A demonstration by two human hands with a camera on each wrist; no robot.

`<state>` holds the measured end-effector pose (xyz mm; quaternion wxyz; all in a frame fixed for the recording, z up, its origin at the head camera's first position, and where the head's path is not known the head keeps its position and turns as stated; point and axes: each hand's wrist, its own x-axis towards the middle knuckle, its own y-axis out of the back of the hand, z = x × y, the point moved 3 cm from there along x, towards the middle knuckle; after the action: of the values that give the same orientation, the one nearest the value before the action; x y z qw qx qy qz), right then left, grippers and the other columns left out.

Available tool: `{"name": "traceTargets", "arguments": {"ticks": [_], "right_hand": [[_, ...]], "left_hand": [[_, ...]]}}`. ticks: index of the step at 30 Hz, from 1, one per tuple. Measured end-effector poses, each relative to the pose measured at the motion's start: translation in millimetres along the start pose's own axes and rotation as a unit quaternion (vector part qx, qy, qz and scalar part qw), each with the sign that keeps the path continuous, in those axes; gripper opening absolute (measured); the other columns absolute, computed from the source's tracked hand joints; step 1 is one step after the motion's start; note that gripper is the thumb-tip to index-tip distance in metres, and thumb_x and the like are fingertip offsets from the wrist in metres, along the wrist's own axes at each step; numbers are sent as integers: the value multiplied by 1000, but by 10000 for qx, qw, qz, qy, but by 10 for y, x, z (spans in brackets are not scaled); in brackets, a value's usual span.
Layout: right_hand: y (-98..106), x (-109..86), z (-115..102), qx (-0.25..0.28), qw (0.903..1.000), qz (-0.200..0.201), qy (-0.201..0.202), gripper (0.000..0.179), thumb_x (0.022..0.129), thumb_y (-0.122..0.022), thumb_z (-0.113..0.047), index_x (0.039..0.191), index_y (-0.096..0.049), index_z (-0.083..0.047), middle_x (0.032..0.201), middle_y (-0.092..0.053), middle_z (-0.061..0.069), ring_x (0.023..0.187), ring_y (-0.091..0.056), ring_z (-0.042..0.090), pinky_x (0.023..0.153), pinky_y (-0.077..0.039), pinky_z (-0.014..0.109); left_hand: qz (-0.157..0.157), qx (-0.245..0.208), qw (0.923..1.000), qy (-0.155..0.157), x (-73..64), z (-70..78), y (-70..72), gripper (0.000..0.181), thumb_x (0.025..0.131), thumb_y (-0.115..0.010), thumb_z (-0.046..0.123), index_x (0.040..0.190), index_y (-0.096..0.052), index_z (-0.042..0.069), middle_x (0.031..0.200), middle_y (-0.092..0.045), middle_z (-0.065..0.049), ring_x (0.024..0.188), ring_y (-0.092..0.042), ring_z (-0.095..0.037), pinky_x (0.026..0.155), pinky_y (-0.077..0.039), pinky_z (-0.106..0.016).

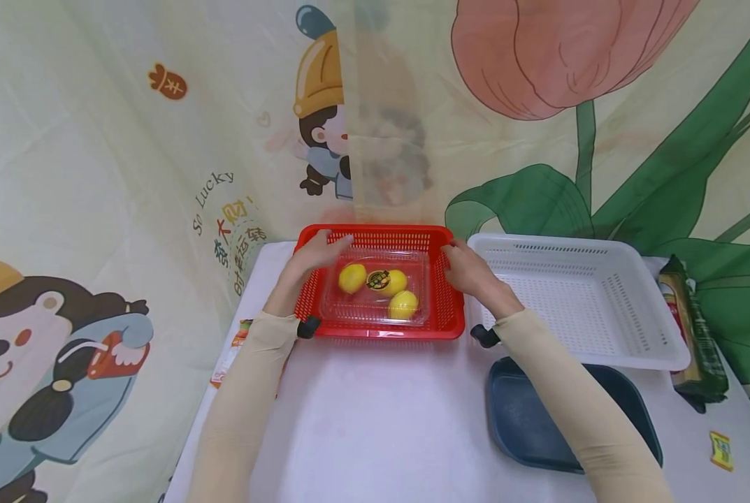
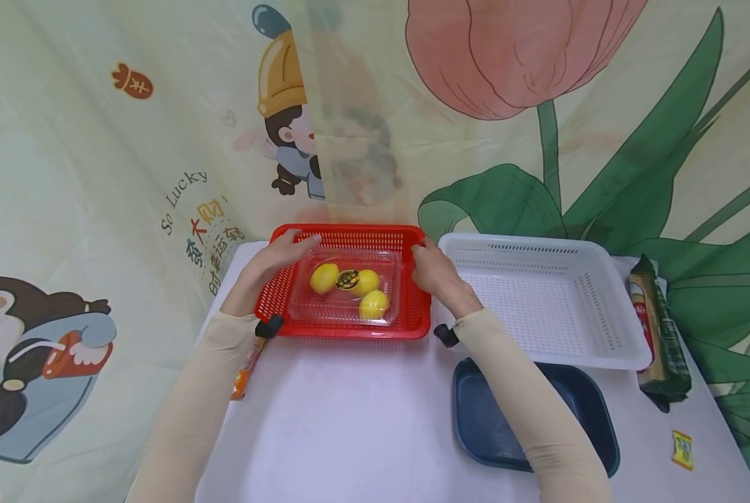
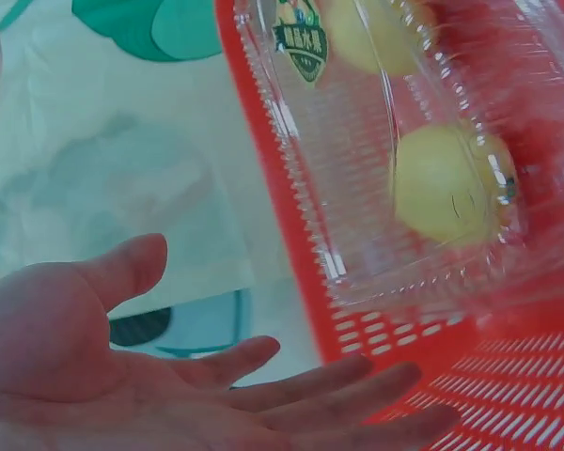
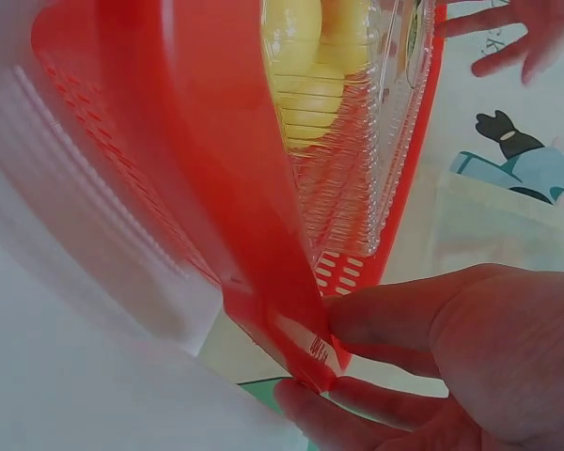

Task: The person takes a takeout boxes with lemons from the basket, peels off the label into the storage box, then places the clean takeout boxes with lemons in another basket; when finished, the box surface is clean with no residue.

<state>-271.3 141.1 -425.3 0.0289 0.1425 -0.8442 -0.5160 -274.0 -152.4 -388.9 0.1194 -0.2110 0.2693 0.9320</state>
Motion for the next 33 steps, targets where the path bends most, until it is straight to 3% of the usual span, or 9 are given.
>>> {"name": "traceTargets", "arguments": {"ticks": [3,7,10,15,23,33], "right_hand": [[8,0,5,3,10000,13,2,46,94,-59,2,140,-52,9,147,-43,32,122,-56,44,98,-55,55],[12,-1,10,13,10000,11,26,46,94,-57,2,139,-53,9,147,-42,32,122,-56,43,98,-55,55],[7,-6,12,32,10000,15,44,45,95,-57,2,139,-53,9,147,-42,32,121,-57,43,98,-56,54],[-10,-24,14,211,9998,8,-48,45,96,-60,1,140,-53,8,147,-42,30,118,-59,41,92,-58,53],[-15,-24,7,184,9998,-58,-76,46,95,-59,1,140,-52,8,149,-40,31,116,-60,41,91,-59,52],[-15,-32,-3,240,9997,-22,-73,48,94,-62,1,140,-52,8,149,-41,30,115,-61,42,88,-60,51]], "left_hand": [[-219,-580,9979,179,90,-12,3,71,99,-59,46,153,-32,8,146,-47,-20,135,-49,-37,110,-47,-54],[-353,-1398,9856,887,150,-103,8,70,92,-67,47,147,-37,15,148,-46,-13,140,-44,-33,115,-43,-52],[-326,-1295,9834,1226,198,-177,14,78,89,-69,51,150,-33,17,153,-41,-10,143,-36,-32,117,-39,-54],[-407,-690,9875,1361,306,-231,7,82,91,-67,54,154,-32,15,156,-37,-12,145,-31,-35,115,-40,-59],[-561,-1028,9778,1738,398,-301,-25,87,85,-75,52,153,-30,20,153,-39,-8,141,-36,-33,106,-49,-58],[-777,-1441,9637,2106,467,-401,-64,90,90,-70,53,158,-21,17,158,-32,-12,144,-35,-35,109,-45,-60]]}}
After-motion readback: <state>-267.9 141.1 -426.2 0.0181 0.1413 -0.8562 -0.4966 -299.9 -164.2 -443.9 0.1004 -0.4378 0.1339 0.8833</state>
